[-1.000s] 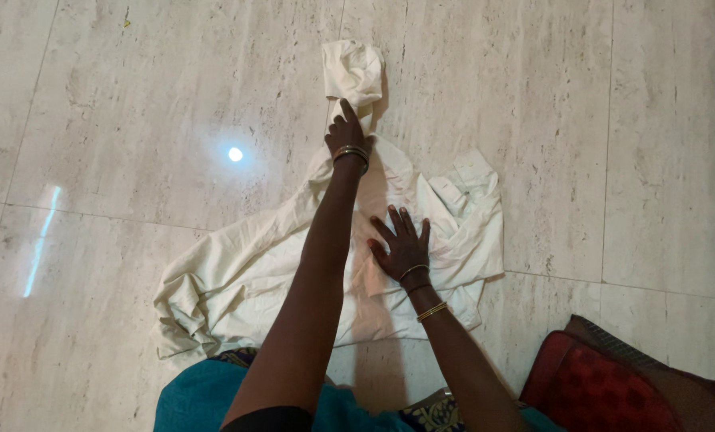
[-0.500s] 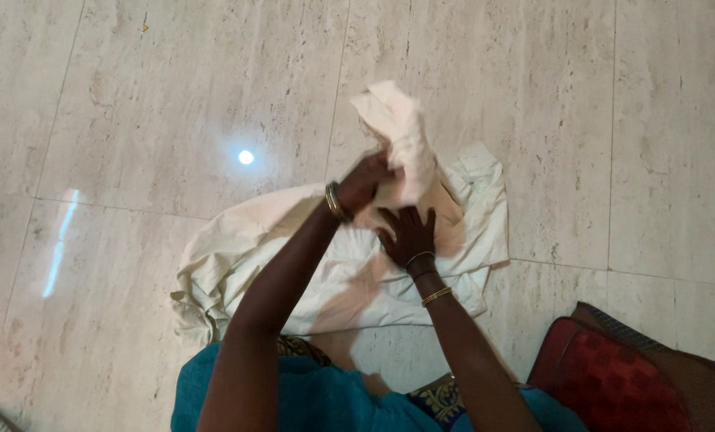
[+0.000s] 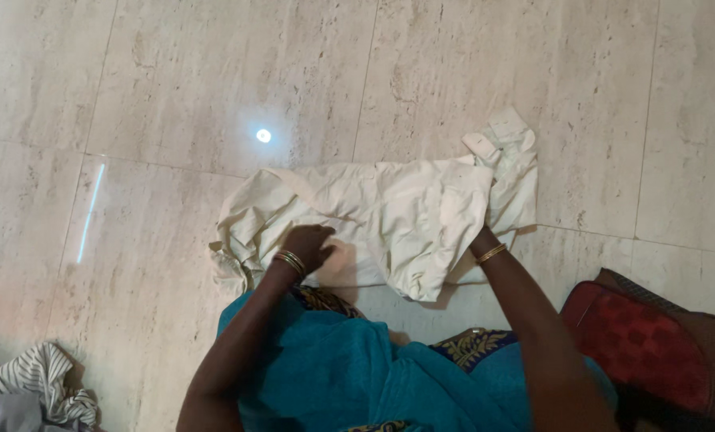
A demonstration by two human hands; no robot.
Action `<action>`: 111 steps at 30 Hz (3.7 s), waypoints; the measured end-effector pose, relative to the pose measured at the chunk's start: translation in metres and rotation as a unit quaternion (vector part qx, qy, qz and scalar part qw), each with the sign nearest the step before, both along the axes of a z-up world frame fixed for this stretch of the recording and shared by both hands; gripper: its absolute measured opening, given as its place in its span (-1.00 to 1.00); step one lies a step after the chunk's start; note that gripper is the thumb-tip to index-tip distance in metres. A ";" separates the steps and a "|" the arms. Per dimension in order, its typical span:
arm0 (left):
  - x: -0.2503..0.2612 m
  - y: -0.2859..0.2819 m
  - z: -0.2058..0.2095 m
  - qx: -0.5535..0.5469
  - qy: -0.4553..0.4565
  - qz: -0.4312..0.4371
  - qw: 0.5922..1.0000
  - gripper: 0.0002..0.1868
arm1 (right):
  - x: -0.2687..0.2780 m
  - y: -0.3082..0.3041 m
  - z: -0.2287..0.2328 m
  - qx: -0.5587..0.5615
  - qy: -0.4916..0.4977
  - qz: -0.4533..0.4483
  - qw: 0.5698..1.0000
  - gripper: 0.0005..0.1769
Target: The person folds a white collared shirt by hand while sitting on the floor and then places the folded shirt into a bag containing other clothes.
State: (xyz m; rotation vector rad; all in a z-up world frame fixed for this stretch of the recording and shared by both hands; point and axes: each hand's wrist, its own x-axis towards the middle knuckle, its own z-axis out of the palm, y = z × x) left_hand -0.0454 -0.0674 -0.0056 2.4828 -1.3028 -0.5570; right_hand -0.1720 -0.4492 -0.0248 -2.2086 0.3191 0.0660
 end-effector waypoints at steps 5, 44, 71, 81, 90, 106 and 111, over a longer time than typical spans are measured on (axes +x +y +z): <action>0.048 0.096 0.032 0.127 -0.102 0.127 0.978 -0.31 | -0.052 -0.021 0.029 0.143 0.165 0.054 0.974 -0.17; 0.069 0.271 0.002 -0.435 0.024 0.569 0.698 -0.60 | -0.187 -0.172 0.228 0.399 -0.316 -0.178 0.842 -0.13; 0.016 0.010 0.014 -0.550 0.714 0.280 0.331 -0.14 | -0.025 0.009 0.199 0.252 -0.166 -0.021 0.953 -0.53; 0.024 0.005 -0.029 -0.465 0.741 0.297 0.381 -0.05 | -0.033 0.017 -0.011 -0.005 0.032 -0.124 0.992 -0.67; 0.023 0.011 -0.034 -0.458 0.751 0.288 0.378 0.04 | -0.033 0.024 -0.003 -0.409 -0.050 -0.067 0.909 -0.48; -0.083 -0.096 -0.029 -0.013 0.451 0.052 0.891 -0.45 | -0.059 -0.106 -0.056 -0.195 0.043 -0.418 0.886 -0.34; -0.064 -0.082 -0.050 -0.073 0.140 0.165 0.974 -0.65 | -0.088 -0.147 -0.065 0.005 -0.025 -0.539 0.842 -0.61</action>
